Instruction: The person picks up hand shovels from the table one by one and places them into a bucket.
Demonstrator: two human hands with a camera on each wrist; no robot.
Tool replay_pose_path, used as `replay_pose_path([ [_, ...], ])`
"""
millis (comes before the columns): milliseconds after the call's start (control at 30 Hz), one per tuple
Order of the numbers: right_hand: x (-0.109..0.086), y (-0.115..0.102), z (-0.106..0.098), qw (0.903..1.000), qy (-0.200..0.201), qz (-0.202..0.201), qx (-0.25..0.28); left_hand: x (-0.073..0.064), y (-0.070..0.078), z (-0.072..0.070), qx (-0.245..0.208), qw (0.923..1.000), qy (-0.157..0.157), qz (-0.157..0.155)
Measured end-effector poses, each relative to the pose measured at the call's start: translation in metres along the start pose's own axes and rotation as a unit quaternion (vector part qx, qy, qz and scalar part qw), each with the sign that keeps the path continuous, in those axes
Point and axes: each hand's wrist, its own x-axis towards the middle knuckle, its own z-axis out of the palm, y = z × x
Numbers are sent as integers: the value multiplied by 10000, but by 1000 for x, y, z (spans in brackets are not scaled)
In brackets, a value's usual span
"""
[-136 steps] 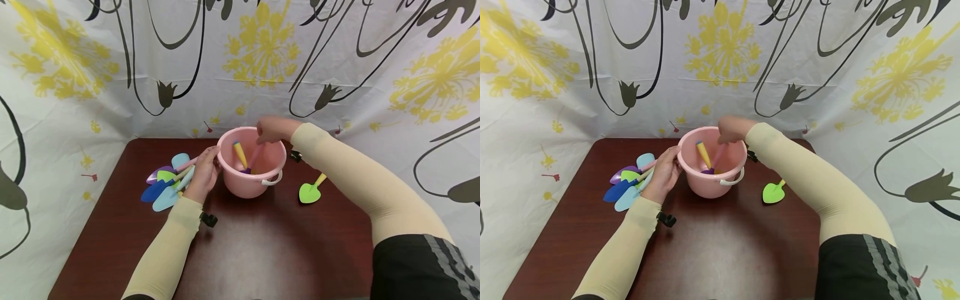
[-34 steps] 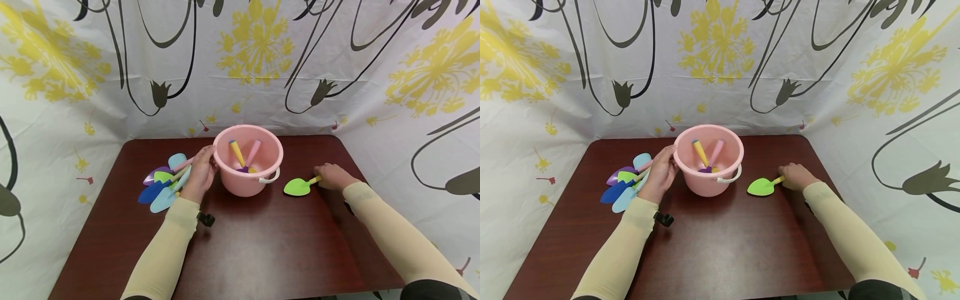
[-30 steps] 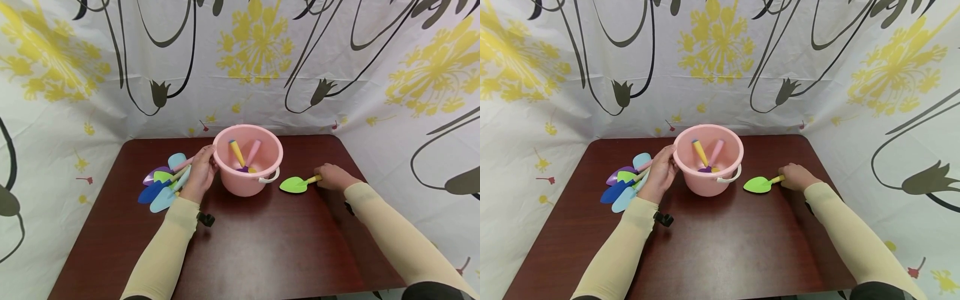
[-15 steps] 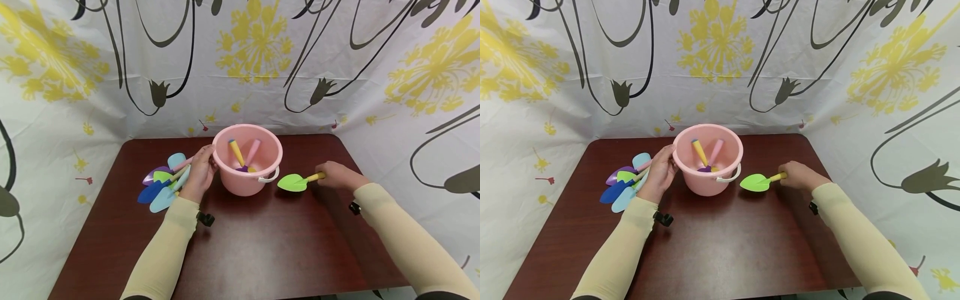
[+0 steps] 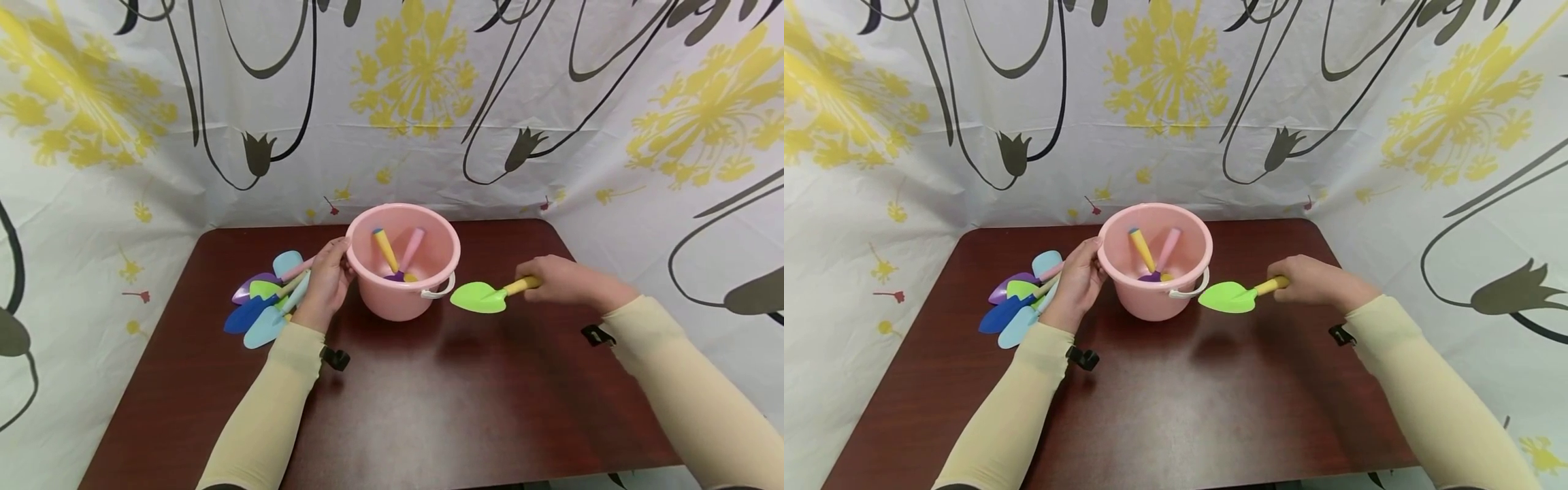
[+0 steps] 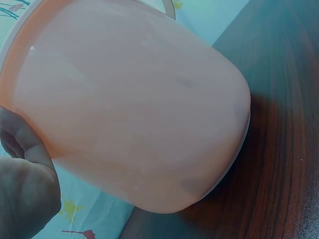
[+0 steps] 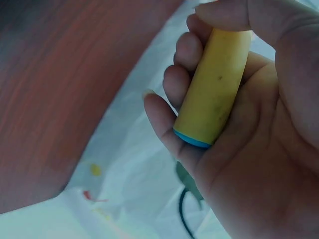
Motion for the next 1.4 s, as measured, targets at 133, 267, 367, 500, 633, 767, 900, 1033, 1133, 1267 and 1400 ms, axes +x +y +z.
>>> replay_pose_path([
  [133,-4,-22,-16,9999,94,-37,105,0,0,0,-19,10000,-15,38],
  [267,-3,-38,-31,9996,169,-102,187,1,0,1,-146,9998,-48,96],
  [367,1,-48,-41,9992,269,-256,161,0,0,1,-188,9998,-60,105],
  [500,12,-60,-55,9972,511,-539,-119,-1,1,1,-163,9998,-50,91],
  [633,30,-70,-66,9945,670,-678,-430,-1,3,0,-173,9998,-38,92],
  [767,48,-78,-74,9923,668,-821,-648,-1,3,0,-186,9998,-18,97],
  [900,62,-83,-79,9902,585,-995,-787,-1,0,-1,-178,9998,-43,76],
  [1033,71,-85,-79,9866,643,-1201,-896,-1,-1,0,-164,9998,-58,58],
  [1133,77,-87,-80,9829,770,-1310,-1036,-2,0,1,-173,9998,-40,74],
  [1267,85,-92,-82,9819,814,-1093,-1317,-3,0,1,-189,9998,-55,92],
  [1400,93,-98,-83,9783,766,-912,-1696,-3,0,1,-193,9997,-65,104],
])
